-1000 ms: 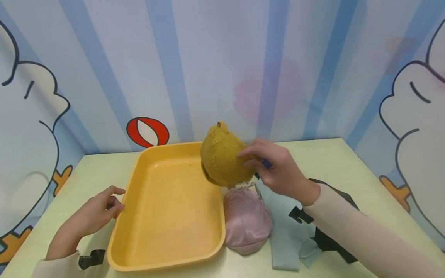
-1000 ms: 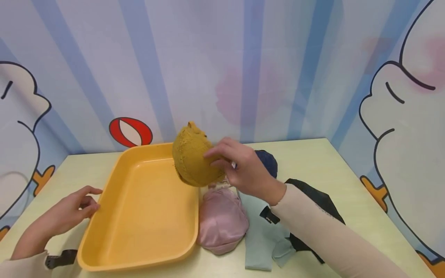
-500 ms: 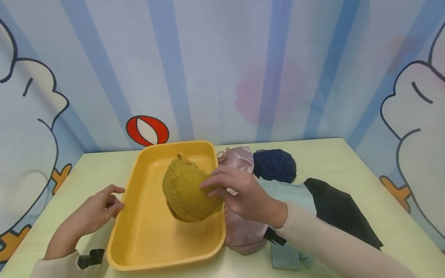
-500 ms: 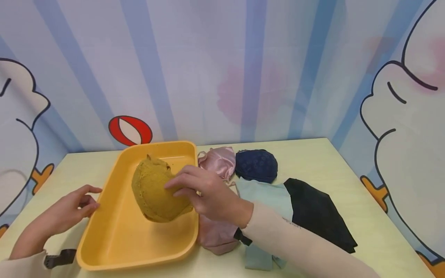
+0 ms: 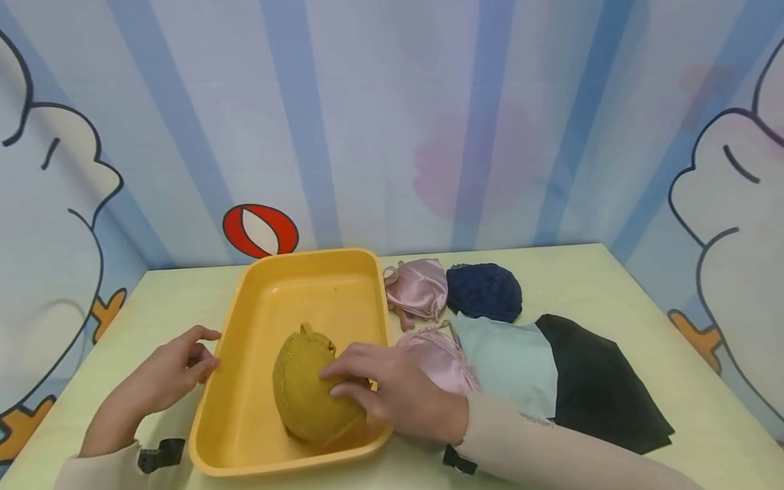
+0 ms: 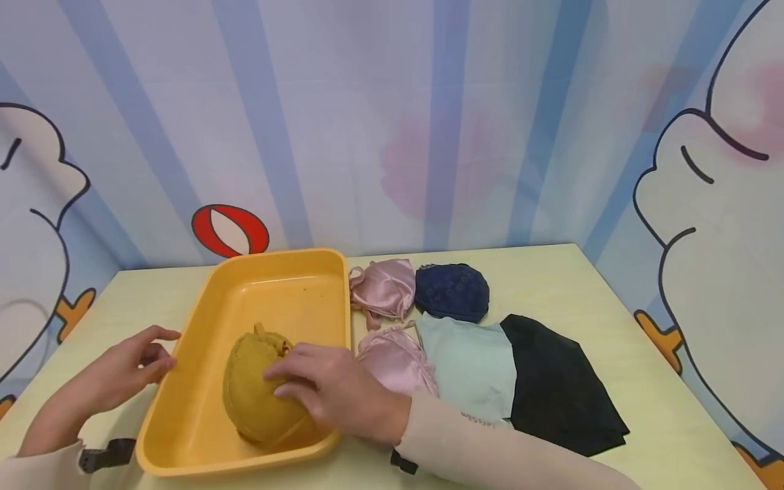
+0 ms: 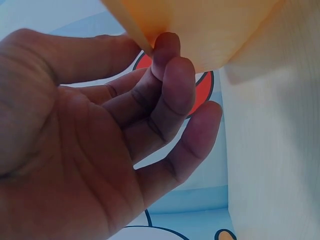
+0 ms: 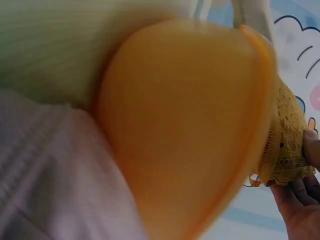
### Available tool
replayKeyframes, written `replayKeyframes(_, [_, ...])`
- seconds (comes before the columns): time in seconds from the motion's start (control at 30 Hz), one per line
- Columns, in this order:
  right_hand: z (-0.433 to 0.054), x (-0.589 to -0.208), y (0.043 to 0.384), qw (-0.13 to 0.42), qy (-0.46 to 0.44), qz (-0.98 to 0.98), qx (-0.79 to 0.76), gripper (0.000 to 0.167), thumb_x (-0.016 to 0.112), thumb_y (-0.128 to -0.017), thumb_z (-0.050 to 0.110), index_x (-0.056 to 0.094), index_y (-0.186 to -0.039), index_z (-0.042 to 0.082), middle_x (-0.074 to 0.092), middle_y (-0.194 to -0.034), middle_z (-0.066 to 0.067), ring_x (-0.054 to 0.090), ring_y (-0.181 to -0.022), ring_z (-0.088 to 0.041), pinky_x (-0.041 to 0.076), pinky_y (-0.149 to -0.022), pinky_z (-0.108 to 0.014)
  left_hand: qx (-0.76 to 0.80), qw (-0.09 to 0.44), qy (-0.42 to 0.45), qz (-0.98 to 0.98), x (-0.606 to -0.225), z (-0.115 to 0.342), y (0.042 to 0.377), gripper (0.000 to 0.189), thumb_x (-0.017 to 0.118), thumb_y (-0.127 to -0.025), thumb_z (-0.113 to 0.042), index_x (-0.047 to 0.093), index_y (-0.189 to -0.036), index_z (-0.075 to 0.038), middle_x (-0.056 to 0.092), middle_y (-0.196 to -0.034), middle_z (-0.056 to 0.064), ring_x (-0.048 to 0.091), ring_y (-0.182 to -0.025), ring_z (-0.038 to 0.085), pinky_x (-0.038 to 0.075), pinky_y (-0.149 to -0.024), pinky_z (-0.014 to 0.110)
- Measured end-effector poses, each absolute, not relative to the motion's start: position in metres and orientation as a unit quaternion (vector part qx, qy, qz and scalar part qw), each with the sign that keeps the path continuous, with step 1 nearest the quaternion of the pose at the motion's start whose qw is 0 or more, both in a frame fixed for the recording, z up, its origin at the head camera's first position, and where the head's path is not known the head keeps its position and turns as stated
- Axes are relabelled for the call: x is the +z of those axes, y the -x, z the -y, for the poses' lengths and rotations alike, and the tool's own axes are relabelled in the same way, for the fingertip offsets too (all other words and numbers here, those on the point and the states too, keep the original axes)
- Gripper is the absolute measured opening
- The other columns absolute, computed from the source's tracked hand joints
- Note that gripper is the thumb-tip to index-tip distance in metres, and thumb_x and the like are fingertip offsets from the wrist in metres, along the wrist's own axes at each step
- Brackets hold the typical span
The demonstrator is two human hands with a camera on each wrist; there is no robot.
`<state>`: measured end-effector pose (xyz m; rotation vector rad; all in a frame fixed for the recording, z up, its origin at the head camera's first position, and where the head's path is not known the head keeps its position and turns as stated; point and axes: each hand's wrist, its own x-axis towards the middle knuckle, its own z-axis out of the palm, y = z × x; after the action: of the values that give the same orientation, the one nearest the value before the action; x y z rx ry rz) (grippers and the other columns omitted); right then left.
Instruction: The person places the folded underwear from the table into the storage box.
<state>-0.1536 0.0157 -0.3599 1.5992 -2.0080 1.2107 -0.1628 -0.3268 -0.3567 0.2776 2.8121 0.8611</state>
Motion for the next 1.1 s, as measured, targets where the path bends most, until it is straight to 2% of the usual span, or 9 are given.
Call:
replayKeyframes(0.37, [-0.018, -0.375, 0.153, 0.028, -0.498, 0.794, 0.349, 0.025, 0.064, -0.091, 0.008, 0.063, -0.115, 0.012, 0.062, -0.105, 0.004, 0.055, -0.094, 0.001, 0.043, -0.081, -0.013, 0.284, 0.088, -0.099, -0.95, -0.355, 0.325, 0.164, 0.04, 0.055, -0.095, -0.005, 0.039, -0.128, 0.011, 0.057, -0.076, 0.001, 0.057, -0.068, 0.02, 0.048, -0.059, 0.03])
replayKeyframes(0.57, [-0.016, -0.379, 0.154, -0.023, -0.502, 0.818, 0.279, 0.028, 0.065, -0.089, 0.005, 0.064, -0.115, 0.015, 0.059, -0.099, 0.006, 0.052, -0.084, 0.0, 0.042, -0.074, -0.01, 0.288, 0.085, -0.106, -0.948, -0.355, 0.325, 0.164, 0.04, 0.054, -0.095, -0.005, 0.039, -0.129, 0.011, 0.058, -0.076, 0.001, 0.058, -0.069, 0.02, 0.048, -0.059, 0.03])
replayKeyframes(0.77, [-0.018, -0.378, 0.153, -0.035, -0.519, 0.814, 0.259, 0.024, 0.066, -0.089, 0.008, 0.067, -0.111, 0.017, 0.058, -0.102, 0.007, 0.054, -0.092, -0.003, 0.043, -0.078, -0.013, 0.292, 0.083, -0.107, -0.947, -0.355, 0.326, 0.164, 0.04, 0.054, -0.095, -0.004, 0.039, -0.129, 0.011, 0.058, -0.075, 0.001, 0.058, -0.068, 0.02, 0.048, -0.058, 0.03])
replayKeyframes(0.97, [-0.027, -0.371, 0.159, -0.05, -0.482, 0.829, 0.28, 0.023, 0.065, -0.091, 0.015, 0.066, -0.113, 0.016, 0.06, -0.106, 0.004, 0.055, -0.097, -0.007, 0.044, -0.082, -0.018, 0.295, 0.085, -0.105, -0.946, -0.357, 0.327, 0.164, 0.04, 0.054, -0.095, -0.004, 0.039, -0.129, 0.011, 0.058, -0.076, 0.001, 0.058, -0.068, 0.019, 0.049, -0.059, 0.03])
replayKeyframes(1.1, [-0.035, -0.366, 0.165, -0.037, -0.457, 0.839, 0.292, 0.023, 0.066, -0.091, 0.016, 0.066, -0.113, 0.014, 0.06, -0.106, 0.003, 0.057, -0.094, -0.01, 0.045, -0.078, -0.02, 0.296, 0.086, -0.101, -0.946, -0.358, 0.328, 0.162, 0.041, 0.055, -0.095, -0.005, 0.039, -0.129, 0.011, 0.058, -0.077, 0.001, 0.058, -0.068, 0.018, 0.049, -0.059, 0.03])
